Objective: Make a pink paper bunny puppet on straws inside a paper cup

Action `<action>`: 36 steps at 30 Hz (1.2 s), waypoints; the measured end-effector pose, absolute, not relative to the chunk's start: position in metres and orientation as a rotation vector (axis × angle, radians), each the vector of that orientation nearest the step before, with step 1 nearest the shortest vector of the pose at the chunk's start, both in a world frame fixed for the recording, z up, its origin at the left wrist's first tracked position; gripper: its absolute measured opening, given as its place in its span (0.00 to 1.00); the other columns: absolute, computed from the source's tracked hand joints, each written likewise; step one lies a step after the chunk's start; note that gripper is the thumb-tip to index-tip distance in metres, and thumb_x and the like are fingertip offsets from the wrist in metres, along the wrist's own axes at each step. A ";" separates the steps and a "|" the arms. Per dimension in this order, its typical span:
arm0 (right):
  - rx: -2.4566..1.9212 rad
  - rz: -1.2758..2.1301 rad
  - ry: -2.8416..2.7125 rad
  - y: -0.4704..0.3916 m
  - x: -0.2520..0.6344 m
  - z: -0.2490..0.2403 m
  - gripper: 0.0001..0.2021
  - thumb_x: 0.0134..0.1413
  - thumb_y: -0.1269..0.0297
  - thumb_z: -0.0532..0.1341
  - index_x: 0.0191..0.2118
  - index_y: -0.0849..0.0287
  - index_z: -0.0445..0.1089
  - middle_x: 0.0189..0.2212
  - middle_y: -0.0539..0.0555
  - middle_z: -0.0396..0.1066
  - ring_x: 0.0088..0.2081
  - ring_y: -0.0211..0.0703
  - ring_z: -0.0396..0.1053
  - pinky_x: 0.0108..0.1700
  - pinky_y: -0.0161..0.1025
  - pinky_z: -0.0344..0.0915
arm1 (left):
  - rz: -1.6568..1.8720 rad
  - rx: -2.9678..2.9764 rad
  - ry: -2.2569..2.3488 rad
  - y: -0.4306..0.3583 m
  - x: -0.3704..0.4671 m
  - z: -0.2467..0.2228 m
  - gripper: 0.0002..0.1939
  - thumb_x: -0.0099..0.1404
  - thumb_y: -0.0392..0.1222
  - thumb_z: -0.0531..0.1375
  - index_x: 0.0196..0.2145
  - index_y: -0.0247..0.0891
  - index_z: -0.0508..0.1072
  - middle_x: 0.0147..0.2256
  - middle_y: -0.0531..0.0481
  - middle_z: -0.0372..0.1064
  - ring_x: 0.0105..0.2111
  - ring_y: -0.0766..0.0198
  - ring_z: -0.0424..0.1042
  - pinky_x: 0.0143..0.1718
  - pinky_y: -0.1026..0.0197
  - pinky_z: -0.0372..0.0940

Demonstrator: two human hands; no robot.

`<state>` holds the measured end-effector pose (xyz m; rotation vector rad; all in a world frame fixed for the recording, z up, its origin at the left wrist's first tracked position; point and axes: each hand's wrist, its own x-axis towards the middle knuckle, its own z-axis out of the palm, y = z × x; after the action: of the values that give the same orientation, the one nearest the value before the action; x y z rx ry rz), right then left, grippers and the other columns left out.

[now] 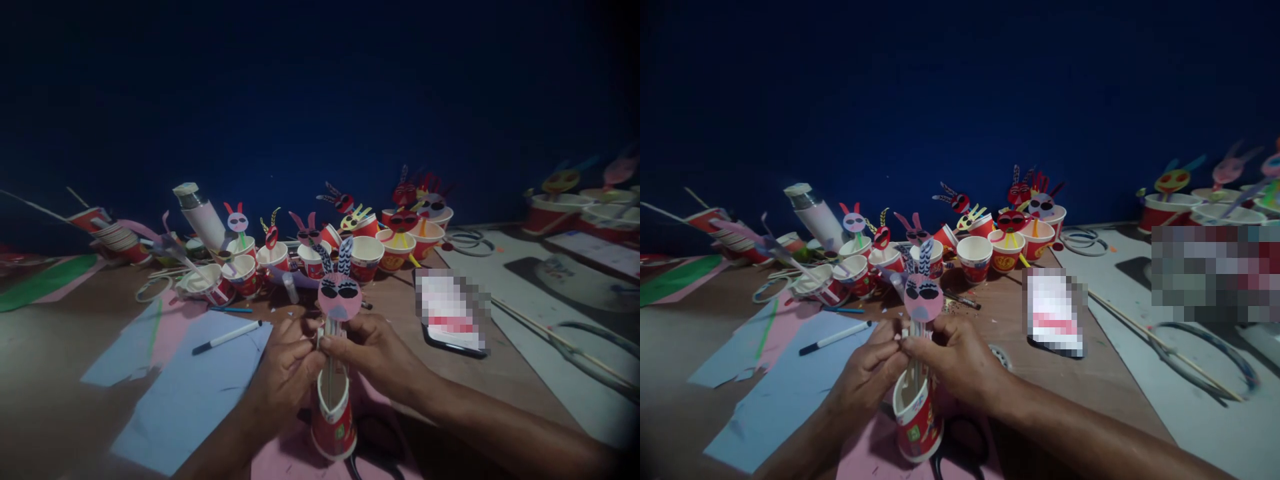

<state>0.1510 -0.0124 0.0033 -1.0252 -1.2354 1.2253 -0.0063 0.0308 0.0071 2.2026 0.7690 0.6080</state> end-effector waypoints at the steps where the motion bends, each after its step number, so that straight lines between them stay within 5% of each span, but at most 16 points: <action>1: -1.015 1.235 -1.233 -0.013 0.151 0.004 0.07 0.50 0.64 0.60 0.31 0.62 0.71 0.26 0.49 0.70 0.29 0.37 0.66 0.33 0.35 0.63 | 0.579 2.176 0.767 0.030 -0.006 0.010 0.12 0.63 0.40 0.49 0.32 0.37 0.72 0.41 0.44 0.65 0.44 0.56 0.59 0.47 0.54 0.54; 9: -0.991 1.198 -1.233 -0.011 0.147 0.002 0.10 0.51 0.62 0.59 0.36 0.61 0.72 0.31 0.52 0.73 0.34 0.41 0.69 0.37 0.37 0.65 | 0.539 1.950 0.709 0.026 -0.004 0.018 0.17 0.64 0.39 0.48 0.48 0.40 0.68 0.47 0.43 0.64 0.50 0.54 0.57 0.52 0.51 0.50; 18: -1.144 1.163 -1.308 -0.008 0.152 0.009 0.07 0.49 0.64 0.60 0.32 0.60 0.72 0.28 0.50 0.73 0.32 0.40 0.69 0.34 0.36 0.65 | 0.592 1.994 0.775 0.029 -0.003 0.007 0.12 0.64 0.38 0.48 0.33 0.36 0.72 0.37 0.48 0.68 0.39 0.60 0.62 0.43 0.58 0.55; 26: -1.092 1.202 -1.402 -0.004 0.157 0.015 0.07 0.48 0.71 0.58 0.34 0.61 0.71 0.32 0.50 0.73 0.35 0.42 0.70 0.40 0.39 0.65 | 0.551 2.024 0.804 0.033 -0.006 0.007 0.15 0.62 0.41 0.49 0.22 0.35 0.67 0.24 0.53 0.63 0.29 0.64 0.60 0.32 0.63 0.56; 36: -1.132 1.087 -1.544 -0.005 0.162 0.017 0.06 0.50 0.71 0.57 0.34 0.61 0.70 0.32 0.50 0.72 0.38 0.44 0.68 0.40 0.39 0.64 | 0.418 1.759 0.684 0.035 -0.007 0.010 0.11 0.61 0.38 0.51 0.28 0.34 0.72 0.28 0.50 0.67 0.29 0.64 0.64 0.29 0.65 0.59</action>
<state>0.1615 -0.0050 0.0170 -1.1316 -1.5441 1.0868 -0.0066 0.0350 0.0098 1.7589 0.6835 0.4181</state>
